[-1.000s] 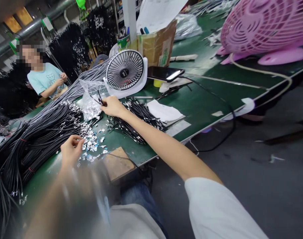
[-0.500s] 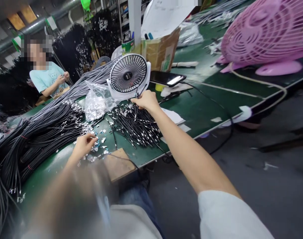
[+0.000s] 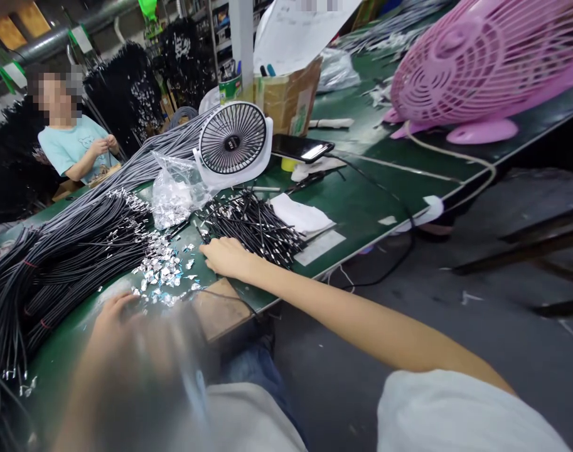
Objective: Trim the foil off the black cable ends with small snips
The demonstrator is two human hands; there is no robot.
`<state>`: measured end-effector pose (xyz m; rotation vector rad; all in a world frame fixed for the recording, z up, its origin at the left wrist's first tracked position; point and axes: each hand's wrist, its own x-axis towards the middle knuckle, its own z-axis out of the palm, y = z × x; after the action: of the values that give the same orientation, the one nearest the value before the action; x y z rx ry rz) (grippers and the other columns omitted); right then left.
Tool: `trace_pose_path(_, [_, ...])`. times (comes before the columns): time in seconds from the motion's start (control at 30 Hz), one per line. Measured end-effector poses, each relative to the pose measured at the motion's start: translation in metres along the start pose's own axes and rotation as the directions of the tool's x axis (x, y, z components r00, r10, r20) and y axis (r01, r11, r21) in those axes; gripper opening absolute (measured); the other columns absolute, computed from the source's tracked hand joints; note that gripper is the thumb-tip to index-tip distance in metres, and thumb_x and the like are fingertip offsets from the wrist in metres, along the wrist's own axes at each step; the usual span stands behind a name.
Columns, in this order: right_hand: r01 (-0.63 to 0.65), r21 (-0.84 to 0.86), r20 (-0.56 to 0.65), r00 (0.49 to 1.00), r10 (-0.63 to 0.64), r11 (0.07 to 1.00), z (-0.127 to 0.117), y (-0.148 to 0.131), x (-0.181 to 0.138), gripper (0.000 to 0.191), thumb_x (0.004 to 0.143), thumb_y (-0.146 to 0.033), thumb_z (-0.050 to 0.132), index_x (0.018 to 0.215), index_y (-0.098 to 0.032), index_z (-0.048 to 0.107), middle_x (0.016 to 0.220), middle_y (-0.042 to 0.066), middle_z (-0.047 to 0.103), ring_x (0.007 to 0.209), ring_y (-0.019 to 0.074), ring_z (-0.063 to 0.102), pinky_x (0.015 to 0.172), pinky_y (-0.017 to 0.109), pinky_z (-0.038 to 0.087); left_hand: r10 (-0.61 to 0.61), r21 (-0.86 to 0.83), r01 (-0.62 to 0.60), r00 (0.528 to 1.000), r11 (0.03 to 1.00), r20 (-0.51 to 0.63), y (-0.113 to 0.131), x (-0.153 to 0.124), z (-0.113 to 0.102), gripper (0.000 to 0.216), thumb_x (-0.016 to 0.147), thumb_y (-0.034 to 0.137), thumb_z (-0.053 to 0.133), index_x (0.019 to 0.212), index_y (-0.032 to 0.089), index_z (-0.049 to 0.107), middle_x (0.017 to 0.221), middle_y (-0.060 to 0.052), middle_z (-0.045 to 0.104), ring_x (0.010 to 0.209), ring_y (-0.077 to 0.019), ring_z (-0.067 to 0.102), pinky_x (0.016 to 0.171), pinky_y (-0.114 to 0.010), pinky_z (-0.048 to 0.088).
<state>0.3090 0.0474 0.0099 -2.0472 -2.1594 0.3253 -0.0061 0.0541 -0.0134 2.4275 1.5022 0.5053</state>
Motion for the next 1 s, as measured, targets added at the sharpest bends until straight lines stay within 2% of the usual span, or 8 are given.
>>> trace_pose_path(0.13, [-0.002,-0.099,-0.009,1.0,0.002,0.995,0.004,0.002,-0.005,0.023,0.083,-0.004,0.045,0.091,-0.009,0.066,0.093,0.019,0.067,0.088,0.0299,0.066,0.068,0.033,0.047,0.026,0.131,-0.027,1.0,0.991,0.012,-0.031,-0.045,0.005,0.052,0.087,0.032,0.045,0.138,0.025,0.036,0.142,-0.011,0.04,0.132,-0.0286,0.035,0.106,-0.05,0.034])
trace_pose_path(0.2, [0.056,-0.117,-0.038,0.997,-0.061,0.992,0.004,-0.007,-0.001,0.022,0.088,-0.011,0.044,0.099,-0.008,0.063,0.099,0.019,0.064,0.091,0.0287,0.064,0.071,0.034,0.048,0.014,0.193,-0.015,1.0,0.981,0.005,-0.038,-0.061,0.009,0.058,0.09,0.029,0.038,0.145,0.025,0.019,0.146,-0.011,0.034,0.136,-0.0282,0.028,0.109,-0.053,0.029])
trace_pose_path(0.27, [0.151,-0.12,-0.063,0.985,-0.159,0.981,0.007,-0.022,0.011,0.025,0.093,-0.022,0.042,0.109,-0.01,0.058,0.108,0.016,0.06,0.098,0.0243,0.061,0.078,0.031,0.049,0.018,0.255,-0.021,1.0,0.967,0.013,-0.037,-0.063,0.013,0.061,0.091,0.032,0.037,0.146,0.02,0.013,0.148,-0.013,0.029,0.138,-0.03,0.023,0.11,-0.056,0.024])
trace_pose_path(0.33, [0.215,-0.13,-0.077,0.971,-0.226,0.968,0.013,-0.038,0.031,0.026,0.094,-0.023,0.043,0.113,-0.011,0.055,0.116,0.013,0.057,0.108,0.0207,0.056,0.086,0.029,0.047,0.046,0.275,-0.055,0.998,0.96,0.038,-0.034,-0.051,0.015,0.06,0.091,0.037,0.035,0.144,0.014,0.019,0.148,-0.017,0.029,0.138,-0.0313,0.023,0.11,-0.056,0.023])
trace_pose_path(0.4, [0.213,-0.156,-0.092,0.969,-0.228,0.965,0.021,-0.048,0.055,0.027,0.092,-0.022,0.047,0.116,-0.011,0.054,0.119,0.013,0.055,0.11,0.022,0.053,0.088,0.036,0.047,0.05,0.234,-0.068,0.995,0.97,0.081,-0.031,-0.027,0.016,0.057,0.091,0.039,0.033,0.14,0.01,0.027,0.144,-0.019,0.034,0.135,-0.0302,0.03,0.11,-0.053,0.025])
trace_pose_path(0.47, [0.206,-0.177,-0.091,0.97,-0.224,0.962,0.027,-0.051,0.076,0.03,0.09,-0.029,0.053,0.116,-0.014,0.054,0.118,0.01,0.056,0.105,0.0213,0.056,0.087,0.042,0.048,0.049,0.221,-0.067,0.995,0.973,0.087,-0.033,-0.001,0.015,0.053,0.092,0.04,0.032,0.137,0.013,0.033,0.14,-0.016,0.04,0.132,-0.0267,0.035,0.11,-0.048,0.028])
trace_pose_path(0.6, [0.197,-0.185,-0.065,0.975,-0.212,0.963,0.033,-0.043,0.101,0.031,0.089,-0.031,0.055,0.114,-0.013,0.055,0.116,0.01,0.057,0.1,0.0207,0.058,0.085,0.041,0.05,0.063,0.218,-0.082,0.994,0.973,0.093,-0.045,0.039,0.013,0.05,0.092,0.04,0.032,0.135,0.014,0.037,0.138,-0.013,0.043,0.13,-0.0241,0.036,0.112,-0.044,0.026])
trace_pose_path(1.0, [0.251,0.08,-0.067,0.967,-0.246,0.965,0.048,-0.051,0.154,0.033,0.089,-0.031,0.055,0.118,-0.015,0.053,0.117,0.009,0.057,0.098,0.02,0.059,0.082,0.04,0.051,0.056,0.206,-0.075,0.994,0.976,0.098,-0.073,0.08,0.003,0.047,0.095,0.035,0.025,0.138,0.021,0.036,0.137,-0.006,0.044,0.128,-0.0183,0.039,0.111,-0.037,0.027])
